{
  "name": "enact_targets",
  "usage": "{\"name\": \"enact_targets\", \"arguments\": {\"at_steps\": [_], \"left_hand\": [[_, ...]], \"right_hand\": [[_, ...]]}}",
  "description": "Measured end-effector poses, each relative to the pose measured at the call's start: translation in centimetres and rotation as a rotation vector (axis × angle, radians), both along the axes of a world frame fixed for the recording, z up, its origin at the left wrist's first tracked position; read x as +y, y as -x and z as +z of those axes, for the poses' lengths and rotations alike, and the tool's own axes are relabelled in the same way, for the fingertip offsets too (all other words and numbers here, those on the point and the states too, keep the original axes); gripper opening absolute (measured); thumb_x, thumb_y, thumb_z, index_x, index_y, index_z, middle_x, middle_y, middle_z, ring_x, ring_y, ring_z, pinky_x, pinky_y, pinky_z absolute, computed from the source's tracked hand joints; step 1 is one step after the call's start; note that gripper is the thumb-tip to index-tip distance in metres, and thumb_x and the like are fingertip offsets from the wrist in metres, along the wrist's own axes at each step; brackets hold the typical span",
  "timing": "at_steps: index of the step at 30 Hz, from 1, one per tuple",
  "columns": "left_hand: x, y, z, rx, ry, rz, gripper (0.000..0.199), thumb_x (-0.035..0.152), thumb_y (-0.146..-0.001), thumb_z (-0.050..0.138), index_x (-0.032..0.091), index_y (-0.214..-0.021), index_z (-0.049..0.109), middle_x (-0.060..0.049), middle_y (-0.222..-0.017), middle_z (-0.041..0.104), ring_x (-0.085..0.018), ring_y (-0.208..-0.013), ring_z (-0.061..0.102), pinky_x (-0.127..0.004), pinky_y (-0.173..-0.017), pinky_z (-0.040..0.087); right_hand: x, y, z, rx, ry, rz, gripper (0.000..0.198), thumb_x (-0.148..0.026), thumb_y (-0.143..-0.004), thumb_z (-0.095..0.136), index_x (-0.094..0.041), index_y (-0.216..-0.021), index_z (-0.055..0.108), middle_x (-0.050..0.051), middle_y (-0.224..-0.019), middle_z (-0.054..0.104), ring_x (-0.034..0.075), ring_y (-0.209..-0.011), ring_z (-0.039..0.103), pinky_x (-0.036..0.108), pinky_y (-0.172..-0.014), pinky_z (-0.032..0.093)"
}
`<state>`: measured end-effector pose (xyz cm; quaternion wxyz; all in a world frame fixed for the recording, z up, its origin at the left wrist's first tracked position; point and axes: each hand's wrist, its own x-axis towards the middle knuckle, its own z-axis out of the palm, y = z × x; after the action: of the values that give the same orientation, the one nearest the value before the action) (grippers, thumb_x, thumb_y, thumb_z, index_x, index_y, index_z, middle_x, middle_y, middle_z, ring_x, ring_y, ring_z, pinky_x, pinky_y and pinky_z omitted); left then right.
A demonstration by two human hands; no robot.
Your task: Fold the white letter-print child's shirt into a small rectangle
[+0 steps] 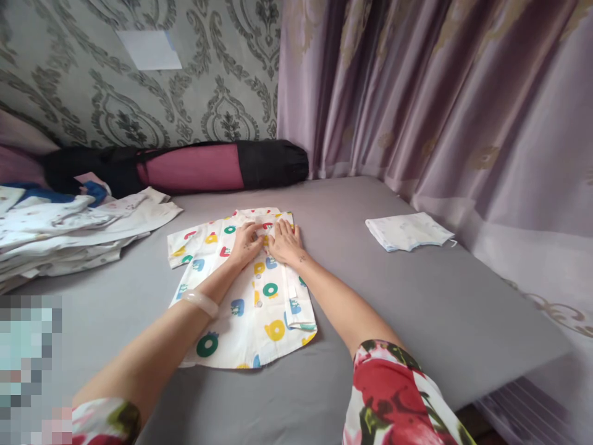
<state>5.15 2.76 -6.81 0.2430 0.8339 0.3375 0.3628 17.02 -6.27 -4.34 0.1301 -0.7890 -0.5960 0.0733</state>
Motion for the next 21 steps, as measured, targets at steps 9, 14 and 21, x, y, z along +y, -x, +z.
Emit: {"name": "enact_targets", "arguments": {"at_steps": [9,14,21], "left_hand": [[-0.7,0.4,0.5,-0.041,0.022,-0.033,0.039,0.017,-0.076,0.053,0.021,-0.111,0.068,-0.009,-0.123,0.061,-0.028,-0.118,0.050,-0.045,-0.104,0.040],[-1.2,0.4,0.8,-0.071,0.020,-0.107,0.040,0.015,-0.074,0.053,0.021,-0.110,0.069,-0.007,-0.120,0.064,-0.027,-0.117,0.049,-0.043,-0.102,0.042],[-1.5,0.4,1.7,-0.015,-0.040,-0.281,0.039,0.019,-0.073,0.052,0.021,-0.109,0.068,-0.007,-0.120,0.065,-0.025,-0.114,0.056,-0.043,-0.105,0.040]], "right_hand": [[0.6,-2.0,0.3,0.085,-0.123,0.007,0.047,-0.026,-0.098,0.029,-0.016,-0.140,0.049,0.012,-0.149,0.047,0.023,-0.139,0.039,0.048,-0.118,0.017],[1.5,-4.7,0.7,0.426,-0.164,-0.082,0.055,-0.012,-0.089,0.036,-0.017,-0.143,0.044,0.008,-0.138,0.059,0.017,-0.130,0.052,0.034,-0.110,0.036],[2.3,-5.8,0.4,0.752,-0.257,-0.199,0.059,-0.007,-0.081,0.044,-0.016,-0.139,0.049,0.007,-0.134,0.062,0.017,-0.126,0.055,0.033,-0.106,0.041]]}}
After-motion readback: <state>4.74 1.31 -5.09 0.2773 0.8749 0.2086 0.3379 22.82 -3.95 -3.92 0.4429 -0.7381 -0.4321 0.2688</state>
